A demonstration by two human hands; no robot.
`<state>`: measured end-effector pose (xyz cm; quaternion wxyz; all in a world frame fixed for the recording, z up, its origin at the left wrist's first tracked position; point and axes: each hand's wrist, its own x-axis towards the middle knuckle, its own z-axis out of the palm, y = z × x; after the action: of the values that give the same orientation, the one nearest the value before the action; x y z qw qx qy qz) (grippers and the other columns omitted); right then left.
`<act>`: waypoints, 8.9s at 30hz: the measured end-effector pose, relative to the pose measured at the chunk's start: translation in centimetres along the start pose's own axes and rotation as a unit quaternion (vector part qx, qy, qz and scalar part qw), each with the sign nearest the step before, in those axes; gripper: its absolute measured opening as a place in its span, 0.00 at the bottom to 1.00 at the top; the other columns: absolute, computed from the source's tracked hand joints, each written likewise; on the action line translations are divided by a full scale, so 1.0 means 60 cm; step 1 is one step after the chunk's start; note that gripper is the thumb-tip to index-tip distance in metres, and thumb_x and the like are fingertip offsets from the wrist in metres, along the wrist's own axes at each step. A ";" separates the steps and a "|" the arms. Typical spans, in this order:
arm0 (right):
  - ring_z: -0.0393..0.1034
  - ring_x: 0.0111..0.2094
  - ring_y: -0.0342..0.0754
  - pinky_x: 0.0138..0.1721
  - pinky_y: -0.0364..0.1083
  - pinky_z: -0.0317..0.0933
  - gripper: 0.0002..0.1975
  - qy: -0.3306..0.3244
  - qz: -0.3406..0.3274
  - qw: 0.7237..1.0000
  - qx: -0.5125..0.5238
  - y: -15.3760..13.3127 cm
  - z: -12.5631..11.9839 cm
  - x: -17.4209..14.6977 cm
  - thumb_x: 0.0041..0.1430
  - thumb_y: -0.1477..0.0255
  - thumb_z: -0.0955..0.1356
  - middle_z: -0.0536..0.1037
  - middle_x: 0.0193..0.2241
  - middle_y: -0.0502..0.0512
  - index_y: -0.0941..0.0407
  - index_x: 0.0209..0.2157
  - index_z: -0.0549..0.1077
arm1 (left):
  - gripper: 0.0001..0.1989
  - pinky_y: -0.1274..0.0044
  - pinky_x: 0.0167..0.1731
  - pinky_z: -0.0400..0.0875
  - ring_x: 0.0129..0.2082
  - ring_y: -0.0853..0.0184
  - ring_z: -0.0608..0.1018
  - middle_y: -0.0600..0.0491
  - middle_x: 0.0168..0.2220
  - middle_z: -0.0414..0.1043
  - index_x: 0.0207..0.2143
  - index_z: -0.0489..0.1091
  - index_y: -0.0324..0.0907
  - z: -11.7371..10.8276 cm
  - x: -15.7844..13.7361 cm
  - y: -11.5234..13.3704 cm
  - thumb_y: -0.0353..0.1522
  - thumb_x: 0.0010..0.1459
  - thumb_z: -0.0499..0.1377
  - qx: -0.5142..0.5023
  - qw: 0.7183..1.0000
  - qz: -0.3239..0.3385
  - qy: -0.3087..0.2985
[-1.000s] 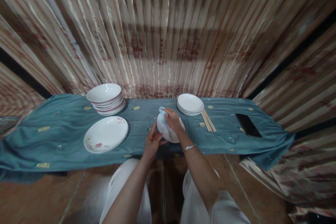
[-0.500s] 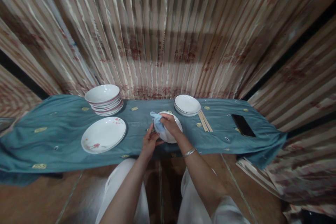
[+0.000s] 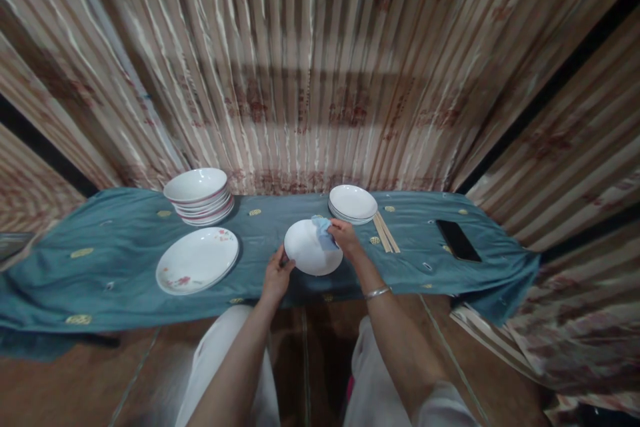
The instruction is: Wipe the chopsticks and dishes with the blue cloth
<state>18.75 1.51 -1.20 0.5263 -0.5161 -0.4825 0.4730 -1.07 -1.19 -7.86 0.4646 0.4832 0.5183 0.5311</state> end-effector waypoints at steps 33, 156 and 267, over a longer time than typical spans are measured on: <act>0.55 0.18 0.40 0.21 0.40 0.49 0.11 0.033 0.013 0.989 0.141 -0.018 -0.054 -0.002 0.36 0.66 0.68 0.67 0.15 0.44 0.58 0.24 0.73 | 0.07 0.55 0.63 0.34 0.45 0.57 0.78 0.49 0.39 0.80 0.31 0.79 0.50 0.038 -0.064 0.054 0.33 0.52 0.59 0.236 0.936 0.203 -0.162; 0.48 0.64 0.53 0.62 0.56 0.48 0.25 0.135 -0.270 0.875 -0.377 0.037 0.059 0.005 0.68 0.68 0.54 0.59 0.63 0.63 0.58 0.63 0.56 | 0.09 0.73 0.40 0.76 0.33 0.62 0.81 0.46 0.30 0.80 0.39 0.75 0.31 0.057 -0.004 0.148 0.26 0.56 0.58 -0.366 0.909 -0.165 0.112; 0.63 0.57 0.55 0.59 0.54 0.54 0.25 0.186 -0.116 0.951 -0.218 0.057 0.027 0.046 0.63 0.64 0.54 0.71 0.53 0.67 0.63 0.52 0.68 | 0.08 0.66 0.43 0.75 0.40 0.54 0.80 0.43 0.29 0.79 0.31 0.74 0.31 0.043 -0.001 0.124 0.29 0.49 0.63 -0.396 0.904 -0.153 0.047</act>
<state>17.38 4.45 -4.53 0.5329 -0.6377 -0.5235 0.1878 1.59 -1.25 -0.43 0.6682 0.1493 0.3539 0.6371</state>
